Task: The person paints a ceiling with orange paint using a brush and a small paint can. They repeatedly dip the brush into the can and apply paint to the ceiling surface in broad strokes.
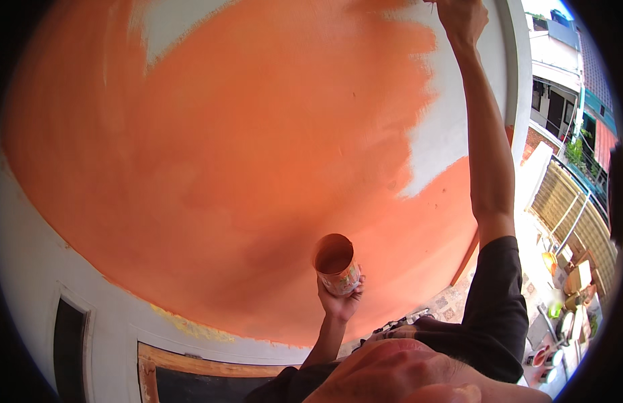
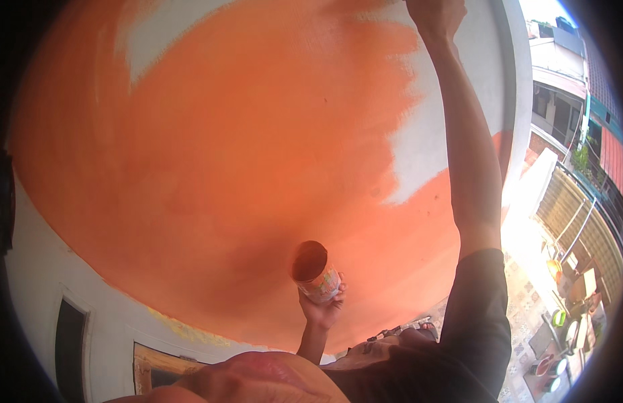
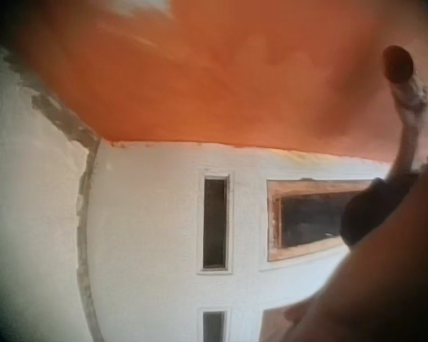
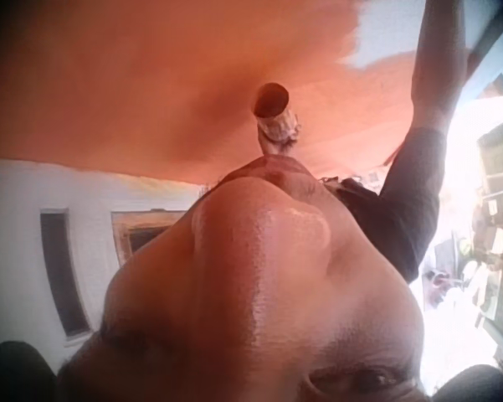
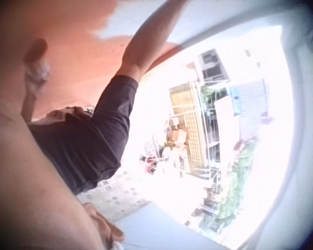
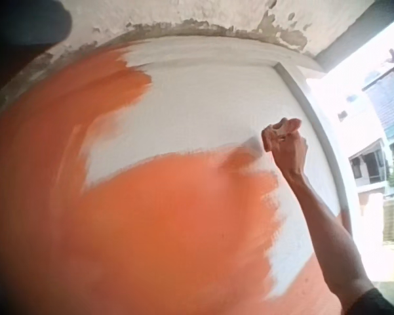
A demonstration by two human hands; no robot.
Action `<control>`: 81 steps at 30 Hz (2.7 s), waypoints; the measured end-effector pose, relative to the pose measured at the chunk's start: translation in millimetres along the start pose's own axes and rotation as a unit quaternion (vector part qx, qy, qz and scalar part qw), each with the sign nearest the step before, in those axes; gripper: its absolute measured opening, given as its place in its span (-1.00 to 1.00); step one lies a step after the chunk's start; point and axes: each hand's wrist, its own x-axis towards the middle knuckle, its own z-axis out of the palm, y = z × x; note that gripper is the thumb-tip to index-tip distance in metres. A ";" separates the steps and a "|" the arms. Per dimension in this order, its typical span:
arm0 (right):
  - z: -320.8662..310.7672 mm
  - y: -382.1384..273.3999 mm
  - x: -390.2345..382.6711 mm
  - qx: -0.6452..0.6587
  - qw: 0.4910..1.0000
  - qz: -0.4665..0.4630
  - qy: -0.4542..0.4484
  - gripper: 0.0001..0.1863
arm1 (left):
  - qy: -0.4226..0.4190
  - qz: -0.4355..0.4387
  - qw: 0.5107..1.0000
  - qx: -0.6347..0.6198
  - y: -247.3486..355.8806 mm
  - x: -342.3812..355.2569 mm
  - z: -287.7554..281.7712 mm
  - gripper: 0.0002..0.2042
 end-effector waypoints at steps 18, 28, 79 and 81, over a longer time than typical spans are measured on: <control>40.5 -70.1 -39.0 0.136 0.988 0.058 -0.031 -0.65 | -0.026 0.060 0.998 0.026 18.8 -47.1 -4.2 -0.29; 103.3 -236.1 -151.3 0.066 0.945 -0.300 -0.112 -0.74 | -0.009 0.120 0.993 0.009 26.0 -55.6 -10.8 -0.29; 33.9 -112.1 -145.4 -0.070 0.982 -0.161 -0.065 -0.81 | -0.006 0.093 0.996 -0.006 16.8 -53.2 -29.3 -0.28; 61.6 -174.7 -200.6 -0.023 0.969 -0.235 -0.073 -0.68 | -0.014 0.075 0.997 -0.011 14.6 -49.9 -24.7 -0.29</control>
